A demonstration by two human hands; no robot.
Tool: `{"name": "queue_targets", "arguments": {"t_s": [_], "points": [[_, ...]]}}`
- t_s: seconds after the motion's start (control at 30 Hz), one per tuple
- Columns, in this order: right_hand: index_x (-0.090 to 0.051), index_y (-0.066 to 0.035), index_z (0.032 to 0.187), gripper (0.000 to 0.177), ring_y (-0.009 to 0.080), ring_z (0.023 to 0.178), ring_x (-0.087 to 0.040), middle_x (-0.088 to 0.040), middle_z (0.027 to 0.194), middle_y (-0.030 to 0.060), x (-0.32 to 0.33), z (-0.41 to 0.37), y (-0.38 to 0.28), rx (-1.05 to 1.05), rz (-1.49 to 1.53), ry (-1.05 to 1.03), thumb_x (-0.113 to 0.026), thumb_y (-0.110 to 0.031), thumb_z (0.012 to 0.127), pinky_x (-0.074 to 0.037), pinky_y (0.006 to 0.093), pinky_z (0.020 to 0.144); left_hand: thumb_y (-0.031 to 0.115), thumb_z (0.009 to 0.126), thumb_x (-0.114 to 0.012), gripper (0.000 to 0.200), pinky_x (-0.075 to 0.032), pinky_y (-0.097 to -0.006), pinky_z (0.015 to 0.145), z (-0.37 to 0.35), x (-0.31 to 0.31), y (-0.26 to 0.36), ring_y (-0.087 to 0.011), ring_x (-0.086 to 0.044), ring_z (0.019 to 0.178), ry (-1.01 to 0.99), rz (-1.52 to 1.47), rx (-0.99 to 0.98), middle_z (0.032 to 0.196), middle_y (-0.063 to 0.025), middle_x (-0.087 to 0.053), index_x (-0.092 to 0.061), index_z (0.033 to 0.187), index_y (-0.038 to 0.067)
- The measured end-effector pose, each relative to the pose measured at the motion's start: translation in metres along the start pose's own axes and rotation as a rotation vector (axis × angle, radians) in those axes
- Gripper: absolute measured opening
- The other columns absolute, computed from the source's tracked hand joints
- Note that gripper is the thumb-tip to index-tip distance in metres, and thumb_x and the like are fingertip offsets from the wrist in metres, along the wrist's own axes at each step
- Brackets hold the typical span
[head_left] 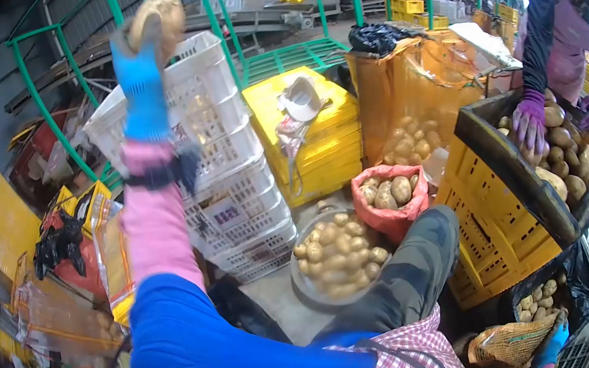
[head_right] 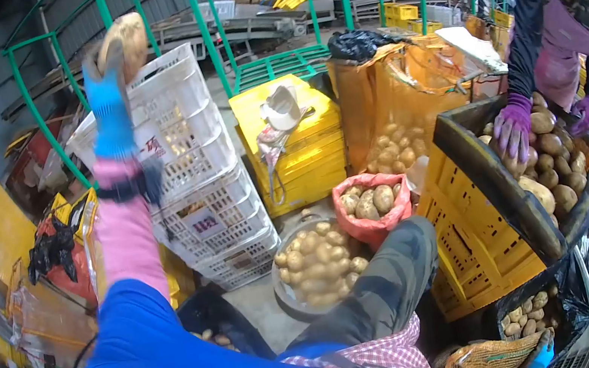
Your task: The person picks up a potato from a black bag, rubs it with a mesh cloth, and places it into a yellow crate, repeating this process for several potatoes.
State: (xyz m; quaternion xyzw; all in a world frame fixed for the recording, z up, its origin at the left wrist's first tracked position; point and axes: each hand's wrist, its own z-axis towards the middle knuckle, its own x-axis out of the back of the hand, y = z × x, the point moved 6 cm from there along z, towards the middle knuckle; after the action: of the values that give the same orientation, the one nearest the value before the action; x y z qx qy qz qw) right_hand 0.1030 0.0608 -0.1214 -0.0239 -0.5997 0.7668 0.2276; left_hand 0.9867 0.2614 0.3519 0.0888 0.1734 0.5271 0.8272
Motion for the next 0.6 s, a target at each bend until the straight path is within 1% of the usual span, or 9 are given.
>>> {"name": "queue_targets", "arguments": {"t_s": [0.03,0.13,0.23,0.27,0.3,0.37,0.43,0.53,0.6], "points": [[-0.054,0.005,0.136,0.049,0.0323,0.122,-0.058,-0.060,0.135,0.0183,0.001,0.008,0.004,0.059,-0.061,-0.063,-0.047,-0.033,0.105,-0.046,0.0386,0.105,0.036,0.091,-0.071,0.061,-0.055,-0.0347,0.091,0.023,0.018,-0.013,-0.0239,-0.067,0.106,-0.116,0.426,0.084,0.127,-0.0195,-0.061,-0.050,0.133,-0.002],[-0.053,0.003,0.138,0.048,0.0297,0.126,-0.055,-0.058,0.139,0.0170,0.027,-0.014,0.009,0.016,-0.035,-0.145,-0.046,-0.032,0.106,-0.043,0.0379,0.108,0.040,0.093,-0.064,0.064,-0.051,-0.0414,0.091,0.080,0.056,-0.106,-0.0288,-0.066,0.105,-0.412,0.870,0.109,0.124,-0.0227,-0.065,-0.051,0.140,-0.001],[-0.059,-0.001,0.135,0.045,0.0236,0.116,-0.060,-0.063,0.131,0.0127,0.036,-0.038,0.011,-0.407,0.299,0.111,-0.056,-0.031,0.101,-0.045,0.0355,0.103,0.042,0.091,-0.065,0.047,-0.052,-0.0441,0.087,0.151,0.101,-0.297,-0.0350,-0.068,0.099,-0.853,1.206,0.094,0.110,-0.0229,-0.071,-0.070,0.117,0.003],[-0.062,-0.001,0.131,0.045,0.0217,0.108,-0.061,-0.066,0.123,0.0101,0.037,-0.039,-0.007,-0.256,0.197,0.126,-0.059,-0.032,0.099,-0.047,0.0354,0.099,0.044,0.088,-0.067,0.050,-0.051,-0.0463,0.086,0.167,0.098,-0.325,-0.0351,-0.068,0.101,-0.898,1.241,-0.043,0.107,-0.0241,-0.072,-0.072,0.112,0.001],[-0.063,0.000,0.128,0.043,0.0216,0.103,-0.063,-0.067,0.118,0.0088,0.039,-0.039,0.005,-0.328,0.307,0.230,-0.061,-0.032,0.100,-0.050,0.0347,0.095,0.044,0.089,-0.068,0.057,-0.051,-0.0447,0.092,0.139,0.071,-0.251,-0.0371,-0.067,0.104,-0.532,1.098,-0.089,0.115,-0.0236,-0.070,-0.065,0.126,0.001],[-0.063,0.000,0.127,0.042,0.0209,0.099,-0.064,-0.068,0.115,0.0081,0.042,-0.046,0.005,-0.382,0.393,0.123,-0.061,-0.033,0.100,-0.051,0.0340,0.091,0.037,0.096,-0.065,0.054,-0.049,-0.0404,0.098,0.042,-0.044,-0.101,-0.0297,-0.063,0.115,-0.408,1.077,-0.469,0.128,-0.0183,-0.065,-0.057,0.136,0.002],[-0.065,-0.004,0.119,0.033,0.0147,0.092,-0.061,-0.066,0.106,0.0028,0.043,-0.056,-0.036,-0.388,0.449,0.165,-0.057,-0.031,0.103,-0.050,0.0302,0.085,0.008,0.095,-0.067,0.040,-0.048,-0.0354,0.101,-0.092,-0.149,0.031,-0.0251,-0.061,0.117,-0.610,0.345,-0.445,0.130,-0.0162,-0.062,-0.059,0.134,0.003],[-0.063,-0.006,0.124,0.039,0.0169,0.097,-0.065,-0.067,0.109,0.0055,0.077,-0.056,-0.128,-0.142,0.646,0.135,-0.057,-0.038,0.102,-0.054,0.0343,0.090,-0.004,0.083,-0.066,0.041,-0.048,-0.0421,0.101,-0.300,-0.239,0.196,-0.0306,-0.062,0.116,-0.960,-0.065,-0.669,0.127,-0.0181,-0.063,-0.063,0.124,0.000],[-0.058,-0.004,0.128,0.043,0.0203,0.100,-0.067,-0.067,0.114,0.0085,0.083,-0.067,-0.100,-0.343,0.700,0.159,-0.062,-0.033,0.096,-0.056,0.0368,0.090,0.002,0.070,-0.077,0.048,-0.052,-0.0468,0.093,-0.409,-0.282,0.272,-0.0398,-0.065,0.106,-1.203,-0.527,-0.710,0.119,-0.0209,-0.066,-0.067,0.117,0.000]]}}
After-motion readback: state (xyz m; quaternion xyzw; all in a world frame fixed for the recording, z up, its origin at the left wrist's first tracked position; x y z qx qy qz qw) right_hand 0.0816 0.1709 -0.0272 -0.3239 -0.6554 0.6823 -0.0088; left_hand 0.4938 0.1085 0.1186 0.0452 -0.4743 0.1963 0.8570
